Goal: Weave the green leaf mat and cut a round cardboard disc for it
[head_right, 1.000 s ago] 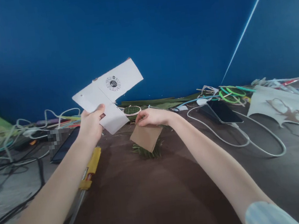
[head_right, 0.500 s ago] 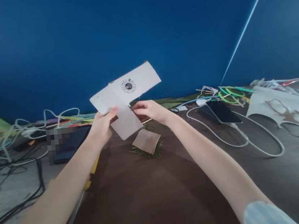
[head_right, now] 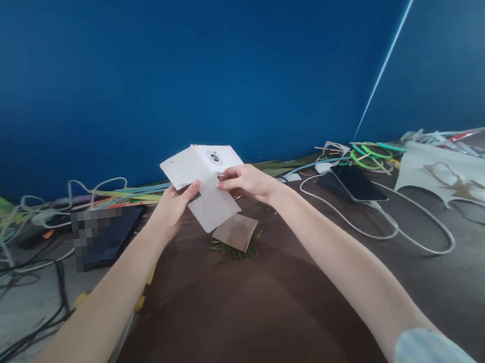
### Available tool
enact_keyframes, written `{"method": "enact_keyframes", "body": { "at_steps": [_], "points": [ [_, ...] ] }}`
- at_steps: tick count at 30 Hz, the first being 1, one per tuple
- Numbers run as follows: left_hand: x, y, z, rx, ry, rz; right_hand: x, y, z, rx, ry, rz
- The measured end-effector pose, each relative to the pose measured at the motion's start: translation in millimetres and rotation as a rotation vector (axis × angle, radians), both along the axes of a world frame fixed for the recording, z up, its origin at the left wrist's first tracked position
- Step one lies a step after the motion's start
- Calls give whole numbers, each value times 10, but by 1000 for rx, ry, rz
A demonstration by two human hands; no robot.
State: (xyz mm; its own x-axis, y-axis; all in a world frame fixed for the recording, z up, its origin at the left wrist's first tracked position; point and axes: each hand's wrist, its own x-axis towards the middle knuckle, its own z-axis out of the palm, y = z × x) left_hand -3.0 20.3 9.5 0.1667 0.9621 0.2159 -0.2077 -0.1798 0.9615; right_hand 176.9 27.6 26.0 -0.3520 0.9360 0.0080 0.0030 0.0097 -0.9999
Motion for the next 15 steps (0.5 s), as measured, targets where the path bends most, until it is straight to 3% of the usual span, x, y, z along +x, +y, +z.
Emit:
{"method": "enact_keyframes", "body": {
  "at_steps": [3, 9, 12, 15],
  "points": [
    [-3, 10, 19, -72, -57, -71, 73, 15, 92, 0, 52, -174],
    [-45, 3, 97, -224, -102, -99, 582, 201, 241, 240, 145, -730],
    [-61, 12, 97, -211, -79, -112, 977, 354, 148, 265, 82, -970],
    [-63, 16, 90, -214, -72, -138, 1335, 471, -66, 158, -46, -1133]
  ]
}}
